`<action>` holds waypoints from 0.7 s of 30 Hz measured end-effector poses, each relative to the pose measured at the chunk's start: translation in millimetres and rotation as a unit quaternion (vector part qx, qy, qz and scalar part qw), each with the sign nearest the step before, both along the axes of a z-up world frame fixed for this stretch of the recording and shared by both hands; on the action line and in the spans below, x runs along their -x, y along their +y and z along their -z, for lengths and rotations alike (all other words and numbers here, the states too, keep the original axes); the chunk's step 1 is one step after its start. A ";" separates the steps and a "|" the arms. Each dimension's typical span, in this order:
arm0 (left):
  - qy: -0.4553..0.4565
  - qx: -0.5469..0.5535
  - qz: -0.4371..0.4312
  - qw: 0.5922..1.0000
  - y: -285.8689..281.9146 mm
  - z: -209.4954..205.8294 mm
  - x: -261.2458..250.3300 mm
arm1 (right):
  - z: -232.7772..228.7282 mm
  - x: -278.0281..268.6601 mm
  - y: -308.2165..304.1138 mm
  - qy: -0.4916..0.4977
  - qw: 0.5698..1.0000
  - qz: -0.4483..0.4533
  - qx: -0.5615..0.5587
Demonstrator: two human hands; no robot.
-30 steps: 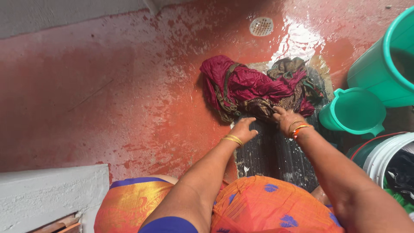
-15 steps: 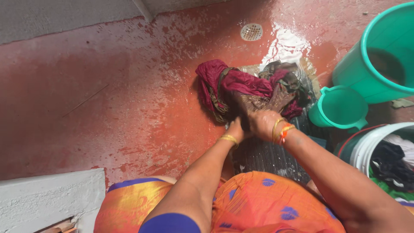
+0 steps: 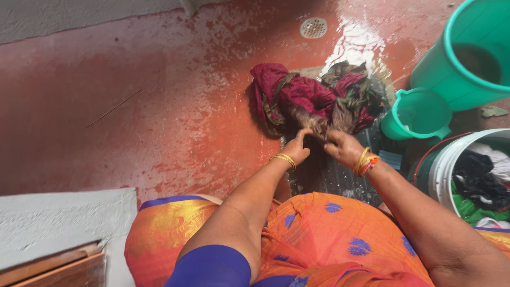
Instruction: The person sits on a wet floor and hand-washes clothes on a black mat. They scrub a dark garment with a blue scrubber, rinse it, and then wash a larger maroon and gold patterned cloth, repeatedly scrubbing and rinsing it with water from a green bucket.
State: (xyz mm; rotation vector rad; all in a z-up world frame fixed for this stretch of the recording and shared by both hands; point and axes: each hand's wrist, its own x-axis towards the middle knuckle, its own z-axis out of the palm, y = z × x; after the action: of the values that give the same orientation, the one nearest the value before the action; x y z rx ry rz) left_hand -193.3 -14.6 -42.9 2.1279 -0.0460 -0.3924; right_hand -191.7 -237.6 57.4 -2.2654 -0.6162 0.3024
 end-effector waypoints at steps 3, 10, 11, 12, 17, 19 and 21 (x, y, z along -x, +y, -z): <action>0.072 0.001 -0.109 0.991 15.9 -21.6 5.0 | -54.7 -4.6 22.5 0.065 0.988 0.083 -0.116; 0.146 0.063 -0.280 0.947 16.5 -20.6 -20.6 | -192.6 16.1 -19.7 -0.062 0.893 0.072 -0.441; 0.166 0.052 -0.276 0.945 14.0 -19.5 -28.1 | -202.9 14.8 -29.9 -0.090 0.892 0.074 -0.437; 0.145 0.068 -0.291 0.943 11.6 -16.4 -29.8 | -209.5 15.8 -43.0 -0.112 0.890 0.086 -0.432; -0.052 0.116 -0.383 0.915 21.4 -8.8 -49.7 | -204.6 -33.7 -97.6 -0.290 0.939 0.127 -0.135; -0.203 0.065 -0.295 0.932 39.2 -10.1 -63.9 | -168.5 -58.6 -103.4 -0.376 0.920 0.111 0.026; -0.265 0.028 -0.240 0.934 61.2 -8.6 -70.3 | -98.5 -63.8 -85.3 -0.436 0.857 0.033 0.274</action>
State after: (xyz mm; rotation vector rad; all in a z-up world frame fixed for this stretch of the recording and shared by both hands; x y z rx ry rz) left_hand -122.9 46.6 -34.2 2.0446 0.1493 0.4682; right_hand -127.9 -322.9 155.8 -2.9350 -0.9856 -0.7368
